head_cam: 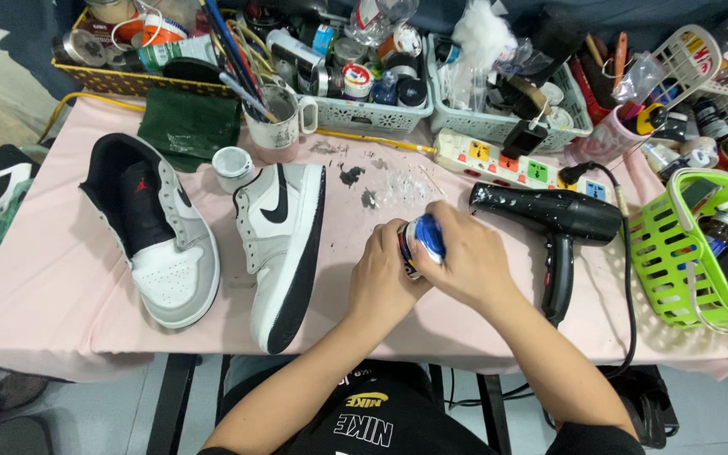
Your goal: The person cleans a shoe using a cotton swab and then applies black paint to the outsole with a brush.
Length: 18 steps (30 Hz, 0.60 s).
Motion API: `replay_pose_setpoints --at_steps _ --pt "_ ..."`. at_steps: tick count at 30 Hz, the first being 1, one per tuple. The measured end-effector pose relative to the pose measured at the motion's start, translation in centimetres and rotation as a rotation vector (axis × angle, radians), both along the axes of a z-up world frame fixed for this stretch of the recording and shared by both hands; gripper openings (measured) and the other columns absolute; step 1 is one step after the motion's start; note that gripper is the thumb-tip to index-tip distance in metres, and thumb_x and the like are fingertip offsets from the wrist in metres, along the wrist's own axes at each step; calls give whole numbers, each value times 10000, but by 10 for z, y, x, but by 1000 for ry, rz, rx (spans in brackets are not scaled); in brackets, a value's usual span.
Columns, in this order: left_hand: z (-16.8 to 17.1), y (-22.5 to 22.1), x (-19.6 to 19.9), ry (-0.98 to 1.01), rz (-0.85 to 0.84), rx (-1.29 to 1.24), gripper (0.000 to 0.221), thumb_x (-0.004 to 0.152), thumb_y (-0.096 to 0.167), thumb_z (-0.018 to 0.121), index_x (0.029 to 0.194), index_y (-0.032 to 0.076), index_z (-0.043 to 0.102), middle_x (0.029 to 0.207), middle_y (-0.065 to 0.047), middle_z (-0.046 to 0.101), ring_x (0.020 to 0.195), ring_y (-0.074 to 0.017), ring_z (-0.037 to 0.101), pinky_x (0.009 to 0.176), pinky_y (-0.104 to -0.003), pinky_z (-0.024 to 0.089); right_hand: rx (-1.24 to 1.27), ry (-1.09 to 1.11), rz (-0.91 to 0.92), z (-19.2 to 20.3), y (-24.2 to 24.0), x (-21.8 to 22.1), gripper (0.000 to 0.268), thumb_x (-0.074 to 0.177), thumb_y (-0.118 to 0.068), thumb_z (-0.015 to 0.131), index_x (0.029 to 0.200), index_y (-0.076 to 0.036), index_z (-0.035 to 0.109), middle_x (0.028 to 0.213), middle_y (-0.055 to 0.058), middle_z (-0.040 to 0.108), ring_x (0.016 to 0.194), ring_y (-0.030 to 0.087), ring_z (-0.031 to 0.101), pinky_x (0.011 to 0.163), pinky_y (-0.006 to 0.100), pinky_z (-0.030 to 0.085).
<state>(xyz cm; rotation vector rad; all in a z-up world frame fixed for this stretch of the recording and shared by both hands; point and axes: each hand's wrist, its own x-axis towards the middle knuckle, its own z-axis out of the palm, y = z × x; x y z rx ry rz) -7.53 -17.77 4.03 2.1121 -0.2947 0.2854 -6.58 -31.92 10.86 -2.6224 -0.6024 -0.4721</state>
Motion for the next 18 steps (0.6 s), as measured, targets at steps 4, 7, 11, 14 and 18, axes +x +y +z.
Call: replay_pose_setpoints --at_steps 4,7,11,14,18 --pt "-16 -11 12 -152 27 45 685 675 342 846 1216 47 547 1121 -162 649 1069 -361 640 835 -474 542 -77 -75 22 -12 -13 8 403 834 -437 667 951 -54 623 777 141 655 695 353 656 590 469 500" --pt "-18 -9 19 -138 -39 42 659 652 419 854 1134 56 589 1046 -153 686 981 -344 678 796 -462 556 -44 -127 88 -23 -21 17 367 776 -404 663 904 -61 640 713 141 631 640 355 636 561 460 498" --pt "-12 -1 20 53 -162 118 639 577 445 861 1029 76 603 939 -124 717 878 -329 708 753 -440 560 -127 -54 118 -31 -29 25 360 744 -407 637 834 -58 625 665 150 627 617 370 625 560 473 492" --pt "-11 0 22 79 -131 239 622 547 426 869 979 61 610 911 -131 713 901 -318 705 734 -443 555 -197 51 66 -28 -25 22 370 831 -401 586 857 -33 602 677 168 638 631 385 637 565 486 495" --pt "-13 -16 22 -16 1 265 633 595 474 869 939 15 601 888 -154 702 912 -333 691 722 -446 566 -169 151 -1 -22 -16 19 362 943 -369 529 937 -17 615 720 191 668 652 414 654 551 516 488"
